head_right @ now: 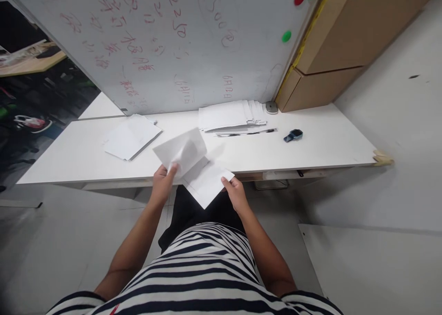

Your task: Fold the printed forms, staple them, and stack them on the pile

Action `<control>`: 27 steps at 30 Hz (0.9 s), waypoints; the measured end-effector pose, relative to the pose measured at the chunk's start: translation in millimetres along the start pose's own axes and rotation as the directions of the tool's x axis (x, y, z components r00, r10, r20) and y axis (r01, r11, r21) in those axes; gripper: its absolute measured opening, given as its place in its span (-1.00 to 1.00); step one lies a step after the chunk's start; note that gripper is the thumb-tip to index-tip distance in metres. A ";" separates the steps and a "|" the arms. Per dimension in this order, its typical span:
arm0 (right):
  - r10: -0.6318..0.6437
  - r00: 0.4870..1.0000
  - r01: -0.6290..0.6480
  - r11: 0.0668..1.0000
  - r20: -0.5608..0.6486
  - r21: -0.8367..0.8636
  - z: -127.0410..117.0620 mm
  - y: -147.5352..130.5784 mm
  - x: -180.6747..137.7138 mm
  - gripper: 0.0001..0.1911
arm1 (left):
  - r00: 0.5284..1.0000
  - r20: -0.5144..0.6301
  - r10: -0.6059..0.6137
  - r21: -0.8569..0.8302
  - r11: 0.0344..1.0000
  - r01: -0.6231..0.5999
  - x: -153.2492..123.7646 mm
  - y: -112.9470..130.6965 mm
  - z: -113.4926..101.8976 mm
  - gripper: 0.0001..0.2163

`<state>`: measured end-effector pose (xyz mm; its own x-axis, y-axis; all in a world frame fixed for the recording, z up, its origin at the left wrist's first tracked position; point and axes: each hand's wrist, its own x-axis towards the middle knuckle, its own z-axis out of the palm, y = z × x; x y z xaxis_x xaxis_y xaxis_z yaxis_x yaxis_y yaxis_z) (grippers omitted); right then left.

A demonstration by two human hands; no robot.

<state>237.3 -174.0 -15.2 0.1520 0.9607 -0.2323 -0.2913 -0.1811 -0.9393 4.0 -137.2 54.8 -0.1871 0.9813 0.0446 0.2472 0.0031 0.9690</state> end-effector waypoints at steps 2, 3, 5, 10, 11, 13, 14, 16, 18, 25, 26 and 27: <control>0.039 0.999 -0.037 0.998 -0.029 0.052 -3.4 2.1 -0.8 -0.59 | 0.999 -0.032 0.043 -0.010 0.999 -0.043 2.4 0.0 -6.8 -0.54; 0.069 0.997 -0.066 0.995 -0.030 0.079 -4.8 3.2 -1.8 -0.58 | 0.997 0.001 0.077 0.023 0.997 -0.077 1.4 0.7 -8.6 -0.54; 0.143 0.990 -0.142 0.981 0.003 0.133 -6.1 5.5 -4.9 -0.55 | 0.971 0.187 0.150 0.159 0.971 -0.181 -4.2 2.3 -7.5 -0.56; 0.232 0.962 -0.259 0.939 0.141 0.224 -1.8 10.5 -14.1 -0.35 | 0.665 0.727 0.171 0.382 0.704 -0.599 -21.4 -1.1 9.6 -0.51; 0.227 0.963 -0.255 0.940 0.143 0.226 -0.6 10.5 -15.4 -0.33 | 0.640 0.751 0.164 0.394 0.667 -0.633 -22.8 -2.8 11.8 -0.46; 0.217 0.967 -0.240 0.951 0.132 0.197 1.3 9.6 -16.9 -0.36 | 0.635 0.757 0.157 0.414 0.636 -0.651 -23.5 -5.8 12.6 -0.39; 0.212 0.969 -0.231 0.958 0.126 0.168 2.1 9.0 -17.1 -0.39 | 0.641 0.751 0.157 0.421 0.634 -0.648 -23.0 -6.9 11.5 -0.38; 0.200 0.973 -0.211 0.972 0.110 0.101 3.3 8.7 -16.4 -0.43 | 0.658 0.737 0.154 0.429 0.646 -0.631 -21.7 -8.3 7.2 -0.40; 0.186 0.978 -0.192 0.980 0.096 0.058 3.9 10.1 -14.8 -0.45 | 0.675 0.724 0.144 0.431 0.669 -0.605 -20.6 -9.0 2.2 -0.43; 0.039 0.996 -0.034 0.997 0.076 -0.068 -9.1 1.1 -9.0 -0.54 | 0.863 0.484 0.143 0.463 0.795 -0.392 -19.9 -18.5 -5.4 -0.35; 0.009 0.995 0.002 0.994 0.101 -0.109 -12.9 -4.9 -8.9 -0.55 | 0.902 0.410 0.138 0.460 0.822 -0.335 -18.7 -21.4 -5.0 -0.31; -0.018 0.992 0.038 0.987 0.127 -0.159 -16.8 -11.8 -8.9 -0.56 | 0.928 0.350 0.125 0.438 0.854 -0.281 -16.8 -24.3 -4.5 -0.27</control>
<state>255.3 -184.0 -6.3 0.0357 0.9827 -0.1818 -0.1314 -0.1757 -0.9756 -3.1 -154.6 31.6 0.1900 0.9787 0.0778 0.6801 -0.1884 0.7085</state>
